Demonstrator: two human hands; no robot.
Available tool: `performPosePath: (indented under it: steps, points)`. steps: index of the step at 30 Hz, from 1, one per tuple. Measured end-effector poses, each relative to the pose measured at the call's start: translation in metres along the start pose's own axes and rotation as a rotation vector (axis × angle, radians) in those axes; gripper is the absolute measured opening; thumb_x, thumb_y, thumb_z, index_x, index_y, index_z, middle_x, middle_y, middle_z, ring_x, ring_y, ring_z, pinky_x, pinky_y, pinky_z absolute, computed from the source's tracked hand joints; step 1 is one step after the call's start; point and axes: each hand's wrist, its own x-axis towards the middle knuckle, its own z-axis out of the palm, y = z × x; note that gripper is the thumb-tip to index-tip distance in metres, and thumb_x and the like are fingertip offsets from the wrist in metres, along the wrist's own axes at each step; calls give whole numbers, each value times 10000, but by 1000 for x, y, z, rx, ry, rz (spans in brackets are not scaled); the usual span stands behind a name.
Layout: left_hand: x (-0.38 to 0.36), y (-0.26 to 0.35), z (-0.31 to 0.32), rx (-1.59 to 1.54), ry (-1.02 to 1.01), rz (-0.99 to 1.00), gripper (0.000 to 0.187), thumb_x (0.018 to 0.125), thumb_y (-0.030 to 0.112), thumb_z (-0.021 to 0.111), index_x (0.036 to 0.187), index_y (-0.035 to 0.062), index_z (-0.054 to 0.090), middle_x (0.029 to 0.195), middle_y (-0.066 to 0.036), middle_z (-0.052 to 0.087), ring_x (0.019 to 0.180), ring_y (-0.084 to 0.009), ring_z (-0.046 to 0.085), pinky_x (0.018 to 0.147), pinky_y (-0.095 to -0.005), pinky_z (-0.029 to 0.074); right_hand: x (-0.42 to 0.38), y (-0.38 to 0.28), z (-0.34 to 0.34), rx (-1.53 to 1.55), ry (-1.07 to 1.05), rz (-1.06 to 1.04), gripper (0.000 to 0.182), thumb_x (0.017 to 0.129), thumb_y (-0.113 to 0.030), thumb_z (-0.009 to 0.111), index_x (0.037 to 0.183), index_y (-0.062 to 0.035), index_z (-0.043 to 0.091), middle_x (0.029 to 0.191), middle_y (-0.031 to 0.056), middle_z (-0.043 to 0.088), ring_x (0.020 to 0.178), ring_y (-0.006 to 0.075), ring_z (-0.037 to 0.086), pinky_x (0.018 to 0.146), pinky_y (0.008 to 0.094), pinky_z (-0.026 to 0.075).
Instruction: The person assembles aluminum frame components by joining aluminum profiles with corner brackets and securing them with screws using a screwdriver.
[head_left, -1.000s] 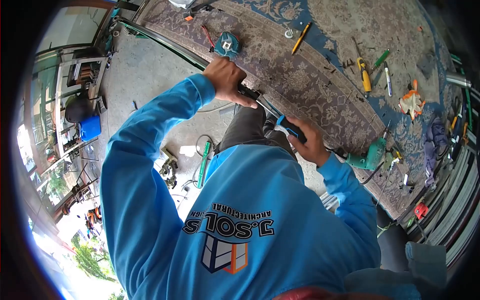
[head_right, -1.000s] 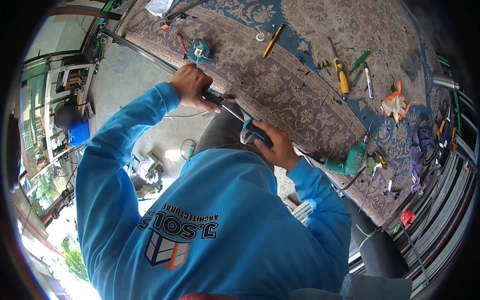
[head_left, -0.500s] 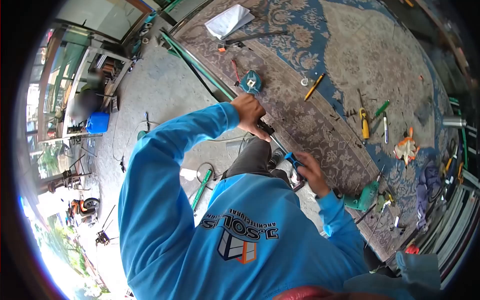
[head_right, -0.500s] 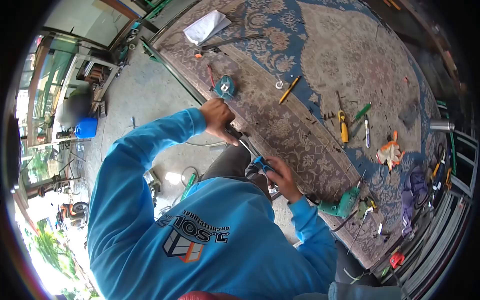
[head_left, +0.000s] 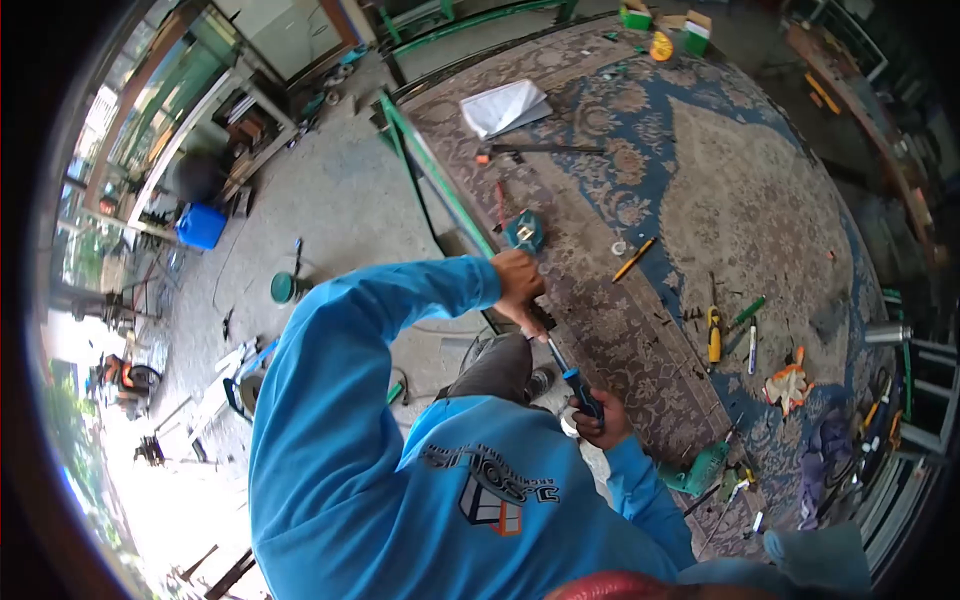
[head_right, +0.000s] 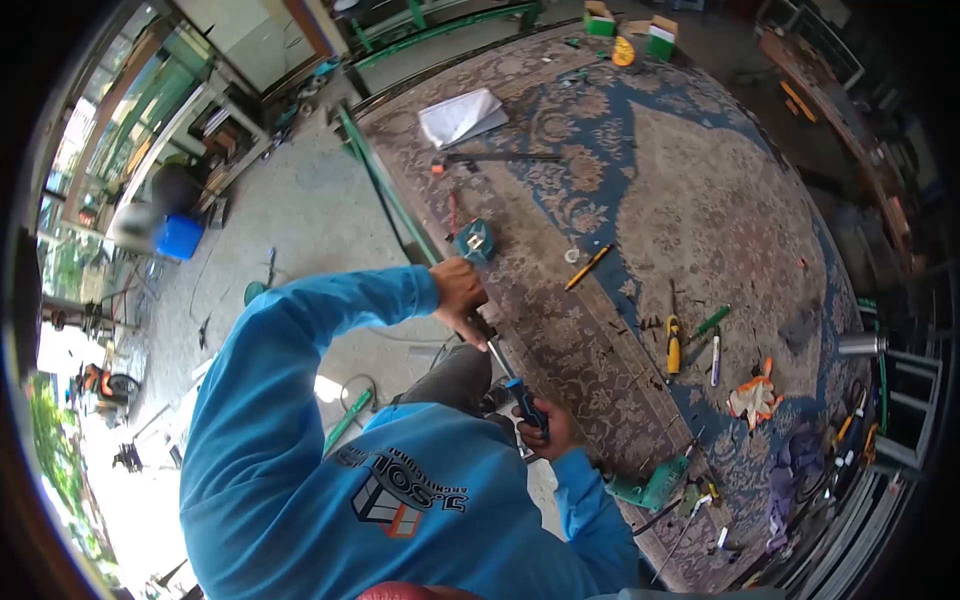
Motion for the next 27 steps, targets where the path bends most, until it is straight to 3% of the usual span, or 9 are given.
performPosePath:
  steps: [8,10,12,14,18,19,21,24,27]
  points:
    - [5,6,0,-13,-51,27,803,597,854,556,695,67,688,664,-137,625,685,-320,600,656,-410,425,-6,3,3,13,-144,6,417,928,-243,515,1292,-50,455,1018,86,582,558,74,489,476,203,394]
    - [7,7,-10,-68,-126,-65,762,598,829,585,684,78,684,645,-133,620,677,-330,611,643,-416,428,-7,23,58,-873,383,-482,395,922,-171,527,1301,-86,456,976,74,591,552,67,486,450,194,376]
    - [9,14,-14,-29,-157,-57,737,599,816,600,679,88,683,636,-130,618,668,-333,614,637,-420,429,4,16,26,-1816,370,-1219,363,938,-223,509,1274,-92,473,947,59,589,524,55,457,410,206,355]
    - [12,16,-18,11,-180,-59,712,599,802,614,674,97,682,627,-127,616,659,-335,616,631,-424,430,-2,14,25,-631,252,-343,378,934,-220,517,1288,-95,483,963,79,610,542,67,484,445,226,401]
    - [7,6,-6,-30,7,13,691,597,796,616,698,117,692,648,-110,633,669,-311,626,635,-423,435,-3,15,23,-655,261,-400,400,924,-230,529,1289,-70,487,1067,134,622,542,81,495,461,233,416]
    - [9,14,-16,9,24,36,706,609,800,598,727,112,703,696,-113,655,710,-310,633,658,-425,441,-4,16,32,-1386,322,-842,408,928,-249,524,1289,-62,483,1064,128,619,536,74,482,464,224,407]
    - [12,10,-5,36,-143,-52,742,628,816,558,740,97,705,727,-126,665,730,-314,637,678,-428,445,-1,14,32,-1809,321,-1038,420,931,-260,521,1290,-44,482,1080,124,621,586,111,529,523,230,440]
    - [5,5,3,14,-43,-44,718,614,807,585,717,105,688,647,-101,603,709,-299,583,744,-429,392,13,-8,-28,134,-443,99,407,916,-174,540,1290,-17,502,1155,119,623,869,240,649,779,314,520]
    - [10,1,1,-51,-96,-69,700,600,798,614,644,100,657,614,-104,580,665,-311,568,673,-420,397,-6,8,26,-577,82,-261,414,912,-166,542,1295,-16,495,1160,119,610,857,243,647,776,316,524]
